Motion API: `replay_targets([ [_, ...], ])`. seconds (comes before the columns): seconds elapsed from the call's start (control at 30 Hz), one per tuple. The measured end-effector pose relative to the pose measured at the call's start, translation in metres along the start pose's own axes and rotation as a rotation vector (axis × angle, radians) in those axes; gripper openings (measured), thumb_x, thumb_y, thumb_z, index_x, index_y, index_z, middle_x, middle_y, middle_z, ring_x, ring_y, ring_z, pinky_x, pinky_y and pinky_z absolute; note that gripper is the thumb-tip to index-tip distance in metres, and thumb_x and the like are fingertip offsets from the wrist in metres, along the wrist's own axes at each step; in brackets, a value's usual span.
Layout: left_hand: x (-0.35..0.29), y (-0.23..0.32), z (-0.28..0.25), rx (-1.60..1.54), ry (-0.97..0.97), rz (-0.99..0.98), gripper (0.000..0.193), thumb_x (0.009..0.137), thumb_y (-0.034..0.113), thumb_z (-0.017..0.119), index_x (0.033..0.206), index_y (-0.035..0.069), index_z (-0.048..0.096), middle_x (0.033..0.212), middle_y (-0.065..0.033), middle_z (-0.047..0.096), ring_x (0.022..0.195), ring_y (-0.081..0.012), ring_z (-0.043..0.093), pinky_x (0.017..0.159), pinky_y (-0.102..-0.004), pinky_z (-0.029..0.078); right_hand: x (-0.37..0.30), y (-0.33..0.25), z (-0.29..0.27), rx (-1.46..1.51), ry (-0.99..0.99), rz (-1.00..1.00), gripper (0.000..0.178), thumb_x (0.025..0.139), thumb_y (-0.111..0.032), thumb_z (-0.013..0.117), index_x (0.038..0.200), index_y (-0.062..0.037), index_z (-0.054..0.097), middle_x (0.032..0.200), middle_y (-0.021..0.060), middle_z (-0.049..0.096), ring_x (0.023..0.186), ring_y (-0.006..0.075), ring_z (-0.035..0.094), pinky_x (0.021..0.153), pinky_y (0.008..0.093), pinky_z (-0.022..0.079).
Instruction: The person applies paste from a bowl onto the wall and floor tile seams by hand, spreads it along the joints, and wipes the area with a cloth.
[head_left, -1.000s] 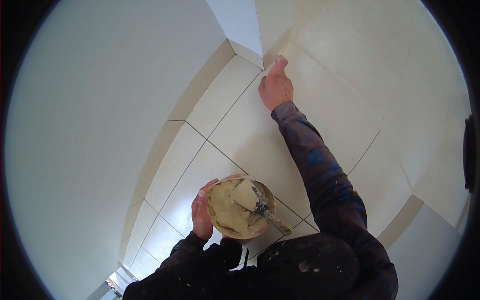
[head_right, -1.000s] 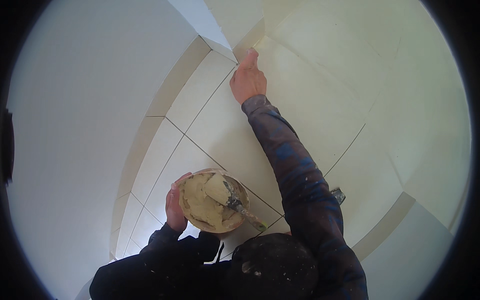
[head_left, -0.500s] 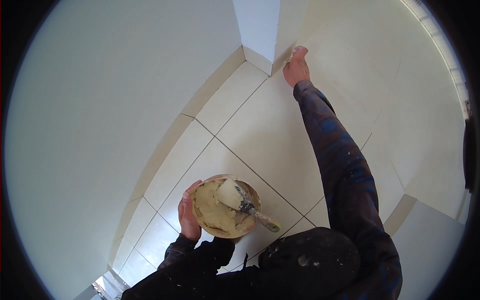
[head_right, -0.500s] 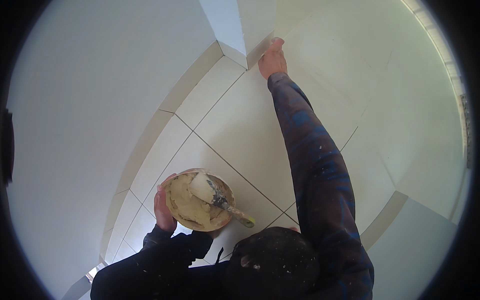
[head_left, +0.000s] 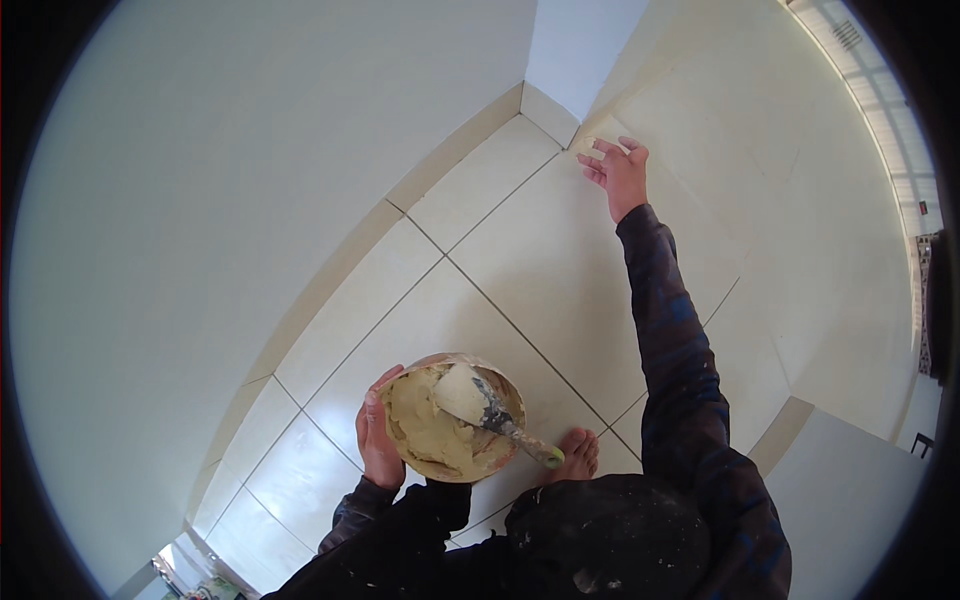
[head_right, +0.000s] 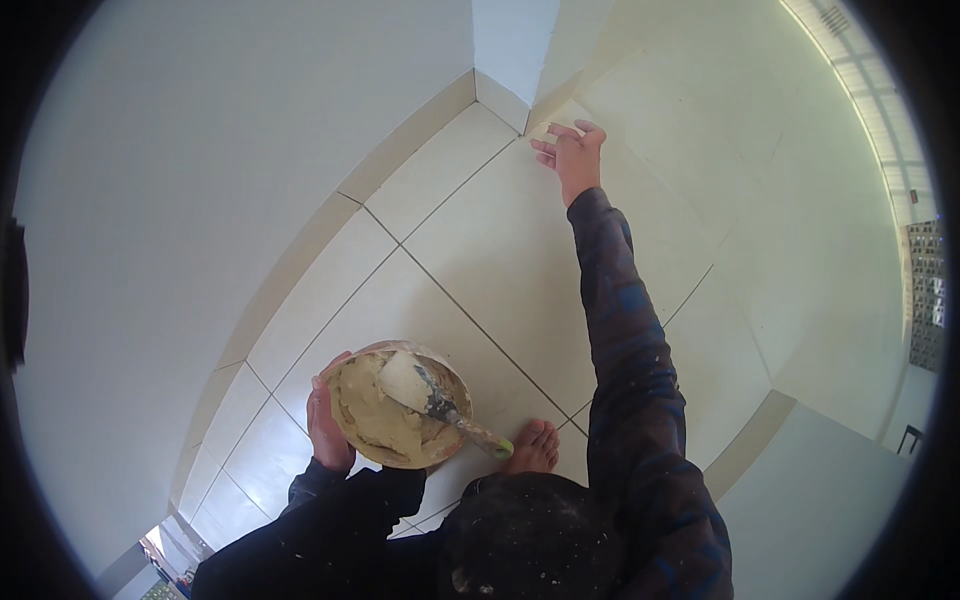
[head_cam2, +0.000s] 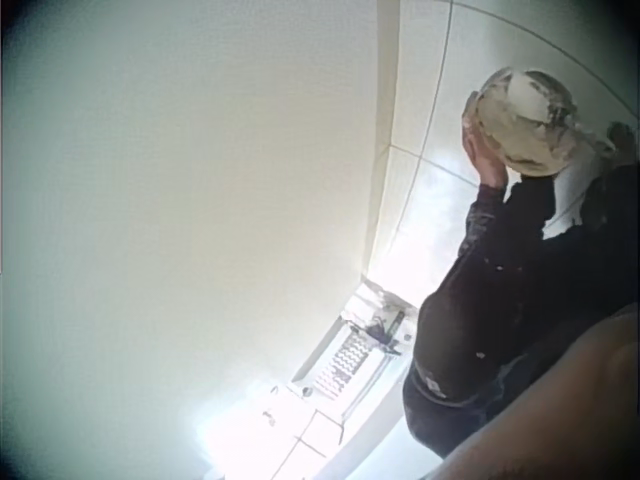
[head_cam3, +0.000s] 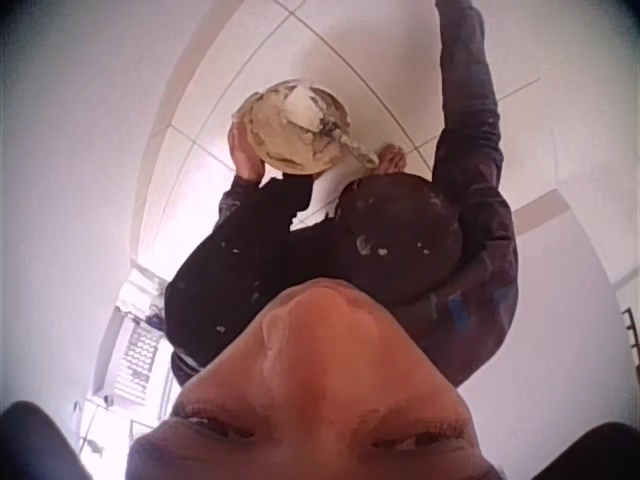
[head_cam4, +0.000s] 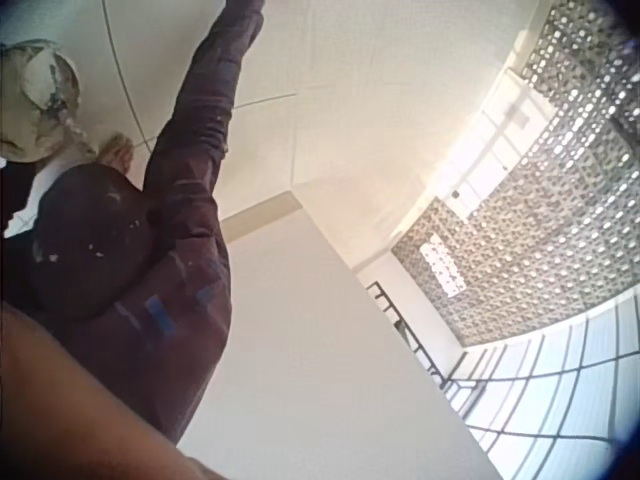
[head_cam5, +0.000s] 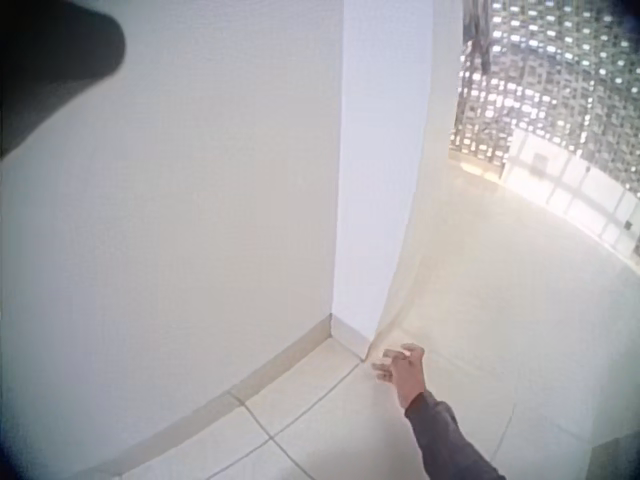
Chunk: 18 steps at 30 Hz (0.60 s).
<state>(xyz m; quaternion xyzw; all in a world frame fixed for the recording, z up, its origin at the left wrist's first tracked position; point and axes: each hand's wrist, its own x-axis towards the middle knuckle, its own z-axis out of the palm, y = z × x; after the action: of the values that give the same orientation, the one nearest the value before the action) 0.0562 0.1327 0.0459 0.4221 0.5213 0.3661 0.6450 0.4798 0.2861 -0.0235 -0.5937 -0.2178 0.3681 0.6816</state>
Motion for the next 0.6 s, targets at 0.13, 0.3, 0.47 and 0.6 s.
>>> replay_targets([
  [0.13, -0.007, 0.000, 0.000, -0.005, 0.025, 0.014, 0.071, 0.103, 0.054, 0.036, 0.134, -0.009, 0.047, 0.126, -0.0198, 0.059, 0.116, -0.0257, 0.058, 0.101, -0.0351, 0.045, -0.003, -0.006, 0.011, 0.226, 0.004, 0.023, 0.059, 0.087, -0.004, 0.042, 0.139, -0.0014, 0.014, 0.136, 0.0226, 0.047, 0.096, 0.0311, 0.067, 0.078, 0.0399, 0.053],
  [0.3, -0.002, 0.006, 0.000, 0.008, 0.000, 0.025, 0.070, 0.103, 0.053, 0.036, 0.135, -0.008, 0.047, 0.127, -0.0194, 0.059, 0.118, -0.0252, 0.057, 0.102, -0.0351, 0.045, -0.019, -0.006, 0.049, 0.441, 0.088, 0.056, 0.066, 0.085, -0.001, 0.041, 0.143, -0.0022, 0.009, 0.145, 0.0258, 0.039, 0.090, 0.0309, 0.068, 0.074, 0.0379, 0.054],
  [0.47, 0.006, 0.013, -0.003, 0.005, -0.013, 0.022, 0.068, 0.104, 0.052, 0.036, 0.136, -0.008, 0.046, 0.128, -0.0191, 0.058, 0.118, -0.0249, 0.056, 0.102, -0.0348, 0.044, -0.051, -0.002, 0.079, 0.007, -0.061, -0.187, 0.074, 0.085, 0.005, 0.038, 0.148, -0.0048, -0.001, 0.154, 0.0320, 0.025, 0.071, 0.0251, 0.069, 0.063, 0.0311, 0.055],
  [0.6, 0.010, 0.006, -0.012, 0.028, -0.051, 0.011, 0.068, 0.104, 0.051, 0.034, 0.137, -0.007, 0.045, 0.129, -0.0190, 0.058, 0.119, -0.0252, 0.056, 0.103, -0.0352, 0.044, -0.076, 0.006, 0.074, -0.076, -0.140, -0.143, 0.075, 0.085, 0.004, 0.038, 0.147, -0.0037, -0.003, 0.149, 0.0307, 0.033, 0.073, 0.0260, 0.069, 0.066, 0.0323, 0.056],
])
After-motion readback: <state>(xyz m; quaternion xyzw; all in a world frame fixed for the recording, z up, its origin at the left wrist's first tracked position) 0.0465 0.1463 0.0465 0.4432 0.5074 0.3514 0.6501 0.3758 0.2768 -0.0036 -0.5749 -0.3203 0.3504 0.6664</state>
